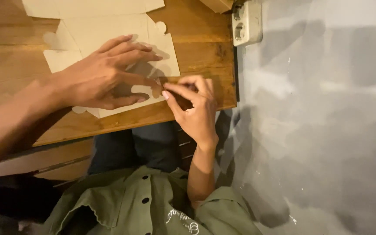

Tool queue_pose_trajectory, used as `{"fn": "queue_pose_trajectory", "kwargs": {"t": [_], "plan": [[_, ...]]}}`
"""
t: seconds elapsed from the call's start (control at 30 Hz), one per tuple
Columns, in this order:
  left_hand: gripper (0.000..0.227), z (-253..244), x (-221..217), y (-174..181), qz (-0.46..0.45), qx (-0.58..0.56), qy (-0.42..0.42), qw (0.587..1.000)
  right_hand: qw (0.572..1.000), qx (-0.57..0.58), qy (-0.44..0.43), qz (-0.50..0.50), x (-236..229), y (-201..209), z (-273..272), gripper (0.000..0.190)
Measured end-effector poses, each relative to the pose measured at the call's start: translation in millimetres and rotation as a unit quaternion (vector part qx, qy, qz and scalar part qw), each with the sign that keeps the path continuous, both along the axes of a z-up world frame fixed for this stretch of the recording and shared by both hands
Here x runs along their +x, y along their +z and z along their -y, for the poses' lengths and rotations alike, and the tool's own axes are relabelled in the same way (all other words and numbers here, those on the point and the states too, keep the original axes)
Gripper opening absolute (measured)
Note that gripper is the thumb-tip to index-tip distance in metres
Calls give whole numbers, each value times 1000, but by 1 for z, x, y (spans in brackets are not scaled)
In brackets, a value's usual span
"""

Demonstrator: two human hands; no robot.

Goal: The person folds a flat cardboard box blank along pre-scored lines, tucks side flaps, and interlocks tabs to form a small rectangular box. The person repeats the process with a second blank, completing both boxes on a wooden table.

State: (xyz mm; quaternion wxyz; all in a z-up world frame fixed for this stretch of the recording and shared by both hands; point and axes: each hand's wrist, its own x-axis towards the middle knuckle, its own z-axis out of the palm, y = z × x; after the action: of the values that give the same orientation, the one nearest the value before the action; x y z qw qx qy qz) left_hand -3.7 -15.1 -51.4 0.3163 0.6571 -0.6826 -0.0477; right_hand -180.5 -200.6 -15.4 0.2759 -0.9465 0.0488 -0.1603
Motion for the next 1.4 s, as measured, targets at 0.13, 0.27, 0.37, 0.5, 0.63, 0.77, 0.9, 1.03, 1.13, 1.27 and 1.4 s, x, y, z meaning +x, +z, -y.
{"fn": "queue_pose_trajectory", "kwargs": {"t": [0.13, 0.27, 0.37, 0.5, 0.63, 0.77, 0.9, 1.03, 1.13, 1.27, 1.4], "plan": [[40, -2, 1, 1, -19, -20, -2, 1000, 996, -53, -69, -36, 1, -17, 5, 40], [29, 0, 4, 5, -50, -16, -6, 999, 996, -36, -74, -20, 4, -24, 6, 51], [29, 0, 3, 6, -72, 1, -3, 997, 995, -45, -85, -35, 6, -19, 1, 52], [29, -1, 7, 2, -88, 16, -4, 996, 992, -69, -96, -51, 13, -19, -2, 51], [25, -1, 8, -2, -82, 9, -12, 996, 989, -75, -118, -52, 17, -21, -6, 52], [25, -1, 6, -2, -74, 12, -10, 997, 984, -95, -148, -31, 25, -24, -11, 54], [22, 0, 6, 2, -72, 0, -4, 997, 977, -97, -190, -20, 33, -26, -20, 53], [22, -3, 10, -1, -62, -8, -12, 998, 982, -62, -177, -19, 31, -26, -19, 50], [23, -1, 7, -1, -68, -6, -7, 998, 985, -71, -151, -33, 25, -28, -10, 48], [23, -2, 8, -2, -70, -2, -6, 998, 992, 16, -71, -99, 16, -23, 2, 38], [24, -2, 9, -2, -72, 0, -10, 997, 988, 59, -10, -141, 12, -16, 14, 32]]}}
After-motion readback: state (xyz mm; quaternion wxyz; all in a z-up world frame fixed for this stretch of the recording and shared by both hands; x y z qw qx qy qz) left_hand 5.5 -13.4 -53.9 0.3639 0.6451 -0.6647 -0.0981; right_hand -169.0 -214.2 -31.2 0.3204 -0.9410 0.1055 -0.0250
